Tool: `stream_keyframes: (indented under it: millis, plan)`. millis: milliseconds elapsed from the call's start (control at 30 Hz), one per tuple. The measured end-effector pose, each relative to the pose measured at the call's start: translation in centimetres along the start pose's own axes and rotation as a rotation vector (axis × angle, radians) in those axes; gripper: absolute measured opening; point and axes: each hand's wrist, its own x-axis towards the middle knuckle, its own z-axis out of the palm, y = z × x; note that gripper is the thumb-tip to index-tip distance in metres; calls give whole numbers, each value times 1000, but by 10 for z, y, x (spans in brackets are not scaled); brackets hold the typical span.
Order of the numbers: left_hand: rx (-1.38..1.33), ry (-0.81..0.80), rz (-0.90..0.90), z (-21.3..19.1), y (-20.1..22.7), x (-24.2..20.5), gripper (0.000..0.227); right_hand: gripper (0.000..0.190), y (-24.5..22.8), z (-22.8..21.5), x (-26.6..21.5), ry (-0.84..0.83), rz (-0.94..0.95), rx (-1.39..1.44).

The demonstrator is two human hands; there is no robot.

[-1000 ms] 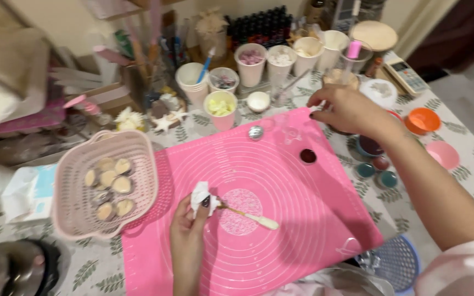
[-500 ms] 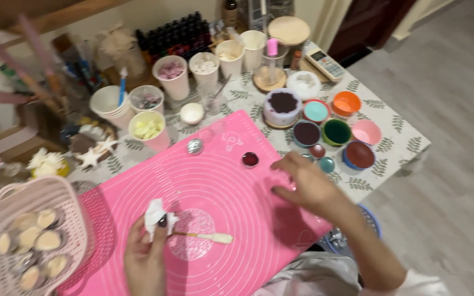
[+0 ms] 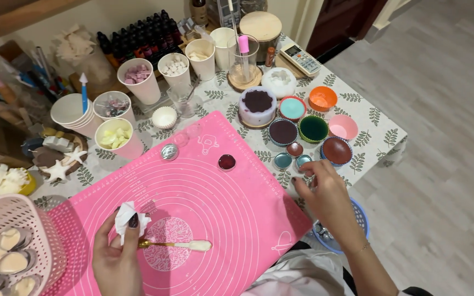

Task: Cleaning and preparing shell-shaped wax components for candle decoration on a studio workspace.

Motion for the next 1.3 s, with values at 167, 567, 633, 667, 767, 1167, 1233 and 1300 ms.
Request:
stream_keyframes:
  millis: [167,567,633,667,767,1167,1233,1300]
  plan:
    - [2,-20,-6,10,-1,-1,53,22,12,11,-3,57,57,-15]
    - [0,-23,17,9,-2,-6,51,16,11,44,1,135,111,-90]
    - [6,-20,10,6,-5,-8,51,16,10,43,1,139,104,-101]
    - [-1,-18,16,4,-8,-7,52,17,7,44,2,126,118,-92]
    - [-19,-10,28,-2,-17,-7,52,17,4,44,3,114,138,-77]
    - [-2,13,1,-6,-23,-7,52,39,21,16,-5,186,299,-147]
    - [8,4,-5,-4,-24,-8,52,46,23,12,-4,146,338,-147]
    - [8,-7,12,-1,-25,-7,52,47,24,13,-1,64,345,-118]
